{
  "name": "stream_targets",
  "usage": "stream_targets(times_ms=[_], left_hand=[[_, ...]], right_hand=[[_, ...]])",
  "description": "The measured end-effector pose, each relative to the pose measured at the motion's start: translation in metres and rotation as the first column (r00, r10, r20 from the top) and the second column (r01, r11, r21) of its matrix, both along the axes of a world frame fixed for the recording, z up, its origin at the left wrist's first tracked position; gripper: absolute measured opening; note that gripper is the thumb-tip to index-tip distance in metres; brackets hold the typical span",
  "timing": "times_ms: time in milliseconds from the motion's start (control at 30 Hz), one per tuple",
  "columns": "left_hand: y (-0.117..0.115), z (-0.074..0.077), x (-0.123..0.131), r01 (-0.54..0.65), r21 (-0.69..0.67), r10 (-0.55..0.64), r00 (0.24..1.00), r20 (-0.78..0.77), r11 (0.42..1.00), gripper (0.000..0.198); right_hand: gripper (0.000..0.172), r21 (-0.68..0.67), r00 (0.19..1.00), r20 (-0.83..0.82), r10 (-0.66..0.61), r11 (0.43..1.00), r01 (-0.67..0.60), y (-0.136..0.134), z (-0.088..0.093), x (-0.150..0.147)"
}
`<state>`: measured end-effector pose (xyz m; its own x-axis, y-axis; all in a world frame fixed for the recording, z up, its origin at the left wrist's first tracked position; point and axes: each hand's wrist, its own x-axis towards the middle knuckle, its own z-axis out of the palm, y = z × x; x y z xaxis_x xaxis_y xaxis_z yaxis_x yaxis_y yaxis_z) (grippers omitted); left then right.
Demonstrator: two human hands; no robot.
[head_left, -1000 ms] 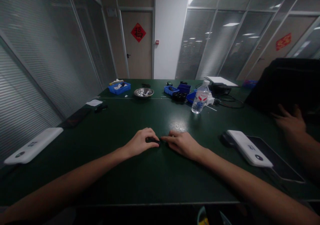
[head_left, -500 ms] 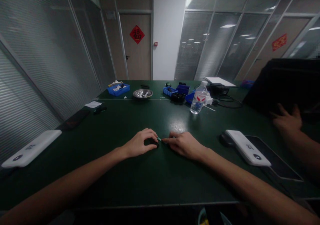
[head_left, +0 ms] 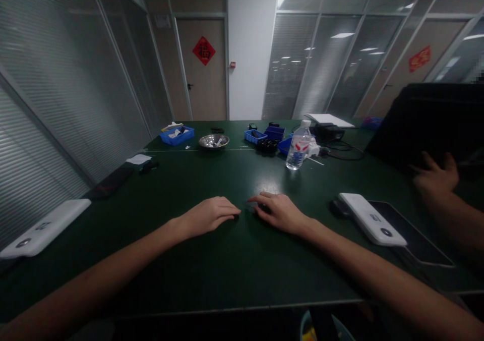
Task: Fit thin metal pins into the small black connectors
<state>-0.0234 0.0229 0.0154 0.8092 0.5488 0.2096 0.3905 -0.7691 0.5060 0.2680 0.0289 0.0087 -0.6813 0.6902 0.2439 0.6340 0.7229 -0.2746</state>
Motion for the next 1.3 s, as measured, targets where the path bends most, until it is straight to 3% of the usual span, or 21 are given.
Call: stream_targets(times_ms=[167, 300, 433, 567, 700, 800, 933, 1133, 1300], left_hand=[[0.011, -0.003, -0.028, -0.085, 0.06, 0.089, 0.993, -0.079, 0.995, 0.035], [0.032, -0.008, -0.085, -0.26, 0.045, 0.263, 0.96, -0.095, 0.965, 0.035], [0.057, -0.015, -0.154, -0.438, 0.03, 0.438, 0.891, -0.117, 0.899, 0.037], [0.074, -0.019, -0.212, -0.538, 0.047, 0.539, 0.831, -0.135, 0.842, 0.044], [0.08, -0.02, -0.253, -0.701, 0.089, 0.707, 0.7, -0.102, 0.708, 0.055], [0.077, -0.018, -0.268, -0.769, 0.106, 0.776, 0.629, -0.048, 0.631, 0.065], [0.073, -0.017, -0.27, -0.753, 0.145, 0.762, 0.648, -0.009, 0.642, 0.07], [0.081, -0.027, -0.278, -0.704, 0.226, 0.724, 0.69, -0.007, 0.673, 0.061], [0.086, -0.034, -0.282, -0.755, 0.265, 0.783, 0.622, 0.003, 0.6, 0.057]], right_hand=[[0.033, -0.003, 1.0, -0.003, 0.004, 1.0, -0.004, -0.002, 0.0, 0.0], [0.032, -0.014, 1.0, -0.001, 0.017, 1.0, -0.017, -0.001, 0.0, 0.001], [0.03, -0.02, 1.0, -0.006, 0.019, 1.0, -0.019, 0.0, 0.0, 0.002], [0.029, -0.025, 1.0, -0.01, 0.029, 0.999, -0.029, 0.0, 0.001, 0.003], [0.028, -0.036, 0.999, -0.009, 0.037, 0.999, -0.037, -0.002, 0.002, 0.002], [0.027, -0.046, 0.999, -0.017, 0.034, 0.998, -0.034, -0.003, 0.003, 0.002], [0.027, -0.052, 0.999, -0.023, 0.037, 0.998, -0.038, -0.004, 0.004, 0.002], [0.027, -0.059, 0.999, -0.022, 0.03, 0.998, -0.031, -0.002, 0.002, 0.002], [0.026, -0.064, 1.0, -0.006, 0.024, 0.998, -0.025, -0.002, 0.002, 0.001]])
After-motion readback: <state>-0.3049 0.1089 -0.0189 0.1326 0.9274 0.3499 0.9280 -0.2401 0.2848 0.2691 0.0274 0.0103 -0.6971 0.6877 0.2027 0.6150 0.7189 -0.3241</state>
